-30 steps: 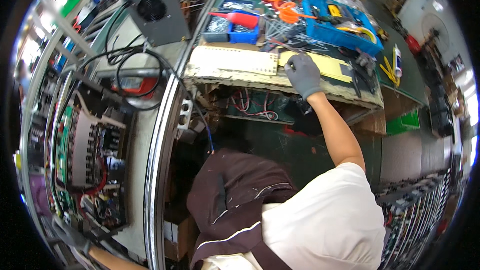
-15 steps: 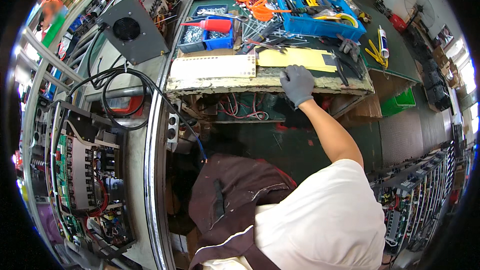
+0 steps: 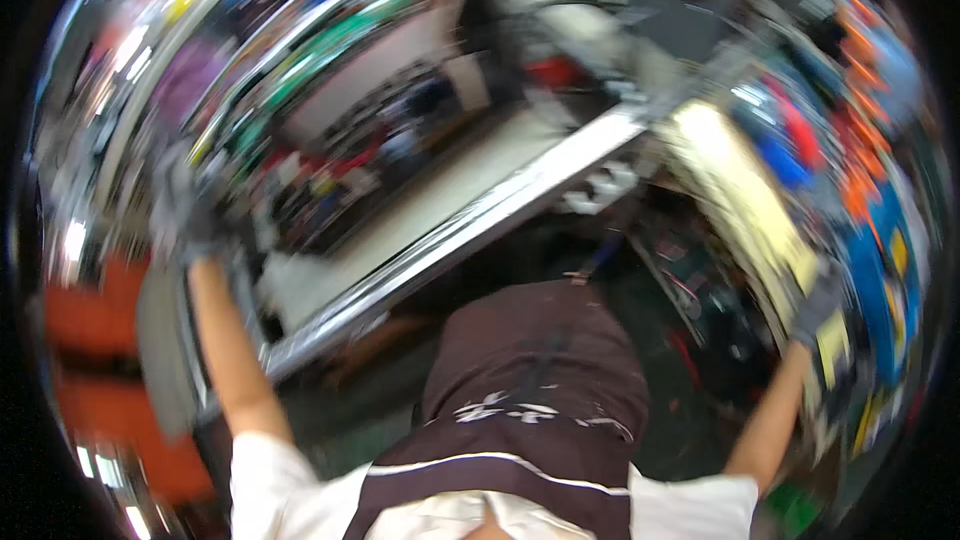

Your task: Assembling an industrial electronic enclosure by installing fans and routing internal wiring.

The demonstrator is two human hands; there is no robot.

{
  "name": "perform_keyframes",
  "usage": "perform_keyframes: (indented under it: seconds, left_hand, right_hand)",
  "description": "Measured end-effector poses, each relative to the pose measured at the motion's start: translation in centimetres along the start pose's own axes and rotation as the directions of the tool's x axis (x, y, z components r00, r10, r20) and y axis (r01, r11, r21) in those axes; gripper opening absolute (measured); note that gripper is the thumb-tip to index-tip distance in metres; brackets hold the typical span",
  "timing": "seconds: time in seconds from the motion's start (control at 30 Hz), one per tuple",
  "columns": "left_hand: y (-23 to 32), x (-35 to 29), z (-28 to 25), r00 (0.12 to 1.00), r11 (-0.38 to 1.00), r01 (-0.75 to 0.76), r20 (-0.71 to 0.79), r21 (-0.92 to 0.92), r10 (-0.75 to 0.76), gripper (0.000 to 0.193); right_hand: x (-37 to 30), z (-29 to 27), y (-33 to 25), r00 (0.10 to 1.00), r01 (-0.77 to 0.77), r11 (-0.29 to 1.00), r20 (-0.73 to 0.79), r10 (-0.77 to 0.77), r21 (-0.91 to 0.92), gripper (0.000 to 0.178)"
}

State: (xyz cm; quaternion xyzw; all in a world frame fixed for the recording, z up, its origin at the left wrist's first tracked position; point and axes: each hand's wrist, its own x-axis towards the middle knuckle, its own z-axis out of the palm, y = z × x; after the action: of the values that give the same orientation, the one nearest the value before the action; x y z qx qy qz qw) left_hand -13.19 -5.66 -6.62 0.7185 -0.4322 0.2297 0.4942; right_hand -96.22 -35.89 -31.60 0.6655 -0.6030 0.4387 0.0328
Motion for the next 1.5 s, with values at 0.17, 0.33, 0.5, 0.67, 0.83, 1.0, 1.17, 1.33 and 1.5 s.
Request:
perform_keyframes:
  seconds: [0.17,0.33,0.5,0.67,0.83,1.0,1.17,1.33,1.5]
  left_hand:
    - [1.0,2.3,0.4,0.932,0.926,-0.336,-0.081,0.169,0.353,0.024]
    - [0.3,2.3,-0.4,0.947,0.945,-0.288,-0.098,0.152,0.305,0.029]
    - [2.4,1.9,-0.2,0.96,0.965,-0.253,-0.11,0.067,0.259,0.021]
    - [3.1,1.8,-0.4,0.949,0.957,-0.275,-0.131,0.092,0.286,0.022]
    - [3.0,1.8,-0.4,0.954,0.962,-0.255,-0.14,0.098,0.267,0.024]
    - [3.1,1.8,0.0,0.954,0.965,-0.259,-0.144,0.042,0.263,0.026]
    - [2.5,1.5,-0.2,0.939,0.948,-0.315,-0.128,0.049,0.319,0.025]
    - [2.4,1.3,0.0,0.942,0.95,-0.311,-0.13,0.016,0.31,0.026]
    - [2.0,1.3,-0.1,0.936,0.945,-0.325,-0.135,0.027,0.326,0.028]
  right_hand:
    - [12.6,6.6,-3.7,0.968,0.218,0.959,0.166,-0.189,-0.179,0.051]
    - [17.8,13.4,-3.6,0.931,0.141,0.988,0.346,-0.112,-0.059,0.056]
    - [19.5,13.9,-0.7,0.868,-0.082,0.995,0.494,0.045,0.052,0.058]
    - [17.4,13.0,-5.9,0.988,0.035,0.968,0.157,0.004,-0.248,0.061]
    - [12.0,10.7,-17.7,0.959,-0.282,0.897,0.083,0.27,0.341,0.057]
    - [5.3,9.9,-32.1,0.86,-0.507,-0.069,0.498,-0.11,0.859,0.064]
    - [-3.8,16.2,-43.2,0.566,-0.824,-0.219,0.753,-0.335,0.523,0.062]
    - [-10.0,17.5,-52.5,0.667,-0.684,0.049,0.651,-0.361,0.728,0.054]
    - [-12.8,17.8,-57.5,0.73,0.022,0.306,0.194,-0.656,0.952,0.058]
